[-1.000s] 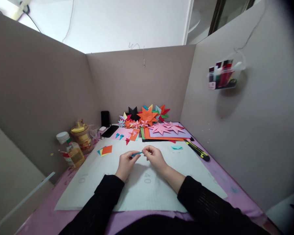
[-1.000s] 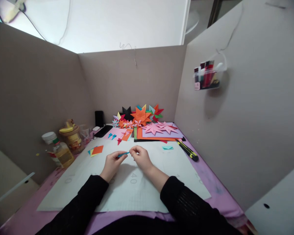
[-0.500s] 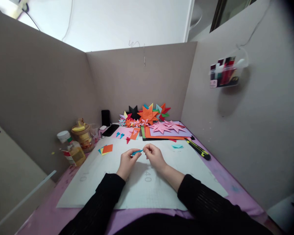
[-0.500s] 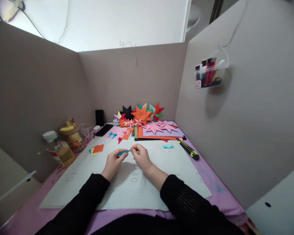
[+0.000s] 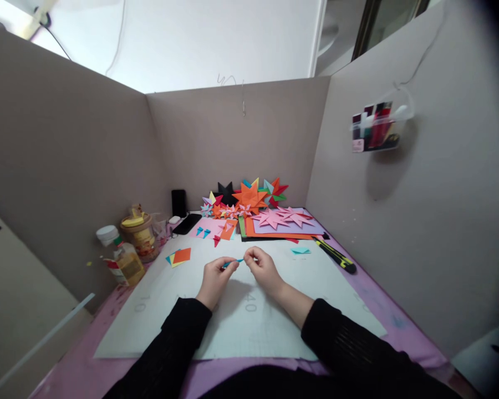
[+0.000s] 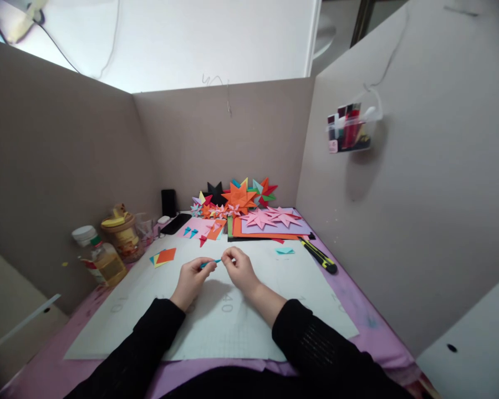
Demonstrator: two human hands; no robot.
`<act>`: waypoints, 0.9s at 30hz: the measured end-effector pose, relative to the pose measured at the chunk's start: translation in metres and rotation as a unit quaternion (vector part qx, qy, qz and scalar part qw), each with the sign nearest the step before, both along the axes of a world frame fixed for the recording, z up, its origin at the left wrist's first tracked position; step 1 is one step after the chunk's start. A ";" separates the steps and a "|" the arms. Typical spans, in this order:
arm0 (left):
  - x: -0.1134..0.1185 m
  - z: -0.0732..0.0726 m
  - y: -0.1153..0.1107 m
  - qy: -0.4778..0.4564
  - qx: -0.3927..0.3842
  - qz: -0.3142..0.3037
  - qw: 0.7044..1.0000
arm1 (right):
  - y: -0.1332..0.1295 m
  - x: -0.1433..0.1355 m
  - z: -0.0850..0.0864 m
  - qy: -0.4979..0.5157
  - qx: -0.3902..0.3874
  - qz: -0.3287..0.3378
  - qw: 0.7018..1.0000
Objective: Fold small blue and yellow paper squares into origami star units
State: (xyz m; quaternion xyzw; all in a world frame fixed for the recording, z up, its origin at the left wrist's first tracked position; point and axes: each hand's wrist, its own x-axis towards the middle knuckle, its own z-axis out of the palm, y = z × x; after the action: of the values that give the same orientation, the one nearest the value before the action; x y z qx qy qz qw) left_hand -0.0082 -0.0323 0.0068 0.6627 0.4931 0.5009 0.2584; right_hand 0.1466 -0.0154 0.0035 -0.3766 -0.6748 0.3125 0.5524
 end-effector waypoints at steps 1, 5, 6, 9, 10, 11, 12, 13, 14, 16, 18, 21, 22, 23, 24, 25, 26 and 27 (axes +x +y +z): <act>0.000 0.000 0.000 0.006 -0.002 0.001 1.000 | 0.000 0.001 0.001 -0.007 0.014 -0.001 1.000; 0.000 0.000 0.000 0.024 -0.006 0.001 1.000 | -0.001 0.002 0.005 -0.057 0.057 0.013 0.997; -0.001 0.000 -0.001 0.024 -0.006 0.001 1.000 | -0.001 0.003 0.005 -0.067 0.060 0.010 0.996; -0.001 0.000 -0.001 0.017 -0.009 0.002 1.000 | -0.001 0.002 0.004 -0.076 0.054 -0.010 0.996; -0.002 -0.001 -0.001 0.012 -0.011 0.002 1.000 | -0.001 0.002 0.004 -0.075 0.051 -0.016 0.996; -0.002 -0.001 -0.001 0.007 -0.013 0.001 1.000 | 0.000 0.003 0.003 -0.075 0.049 -0.019 0.996; -0.002 -0.002 0.000 0.002 -0.017 -0.001 1.000 | 0.000 0.003 0.002 -0.074 0.047 -0.020 0.996; -0.003 -0.002 0.000 -0.004 -0.021 -0.003 1.000 | 0.001 0.003 0.002 -0.074 0.046 -0.020 0.996; -0.003 -0.003 0.000 -0.009 -0.026 -0.005 1.000 | 0.001 0.003 0.002 -0.075 0.046 -0.018 0.996; -0.003 -0.004 0.001 -0.012 -0.033 -0.010 0.999 | 0.001 0.002 0.002 -0.082 0.050 -0.004 0.995; -0.003 -0.005 0.001 -0.009 -0.038 -0.016 0.999 | 0.000 0.002 0.002 -0.092 0.059 0.014 0.994; -0.003 -0.005 0.000 -0.003 -0.044 -0.025 0.999 | 0.000 0.001 0.001 -0.099 0.070 0.021 0.992; -0.003 -0.004 0.000 0.000 -0.042 -0.027 0.999 | 0.000 0.001 0.001 -0.098 0.071 0.018 0.992; -0.002 -0.004 0.000 0.004 -0.038 -0.028 0.999 | 0.000 0.001 0.000 -0.097 0.072 0.015 0.993; -0.002 -0.003 0.000 0.008 -0.031 -0.029 0.999 | 0.000 0.002 0.000 -0.095 0.072 0.013 0.993; -0.002 -0.003 -0.001 0.010 -0.025 -0.029 0.999 | 0.000 0.002 0.000 -0.094 0.073 0.011 0.993; -0.002 -0.002 -0.001 0.010 -0.022 -0.030 0.999 | 0.000 0.002 0.000 -0.093 0.073 0.010 0.993; -0.002 -0.002 0.000 0.008 -0.022 -0.032 0.999 | 0.000 0.002 0.000 -0.094 0.074 0.009 0.993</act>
State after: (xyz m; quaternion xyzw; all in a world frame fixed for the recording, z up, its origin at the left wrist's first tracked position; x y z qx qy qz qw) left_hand -0.0106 -0.0328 0.0046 0.6764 0.4843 0.4763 0.2849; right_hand 0.1488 -0.0151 0.0037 -0.3564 -0.7482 0.2303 0.5101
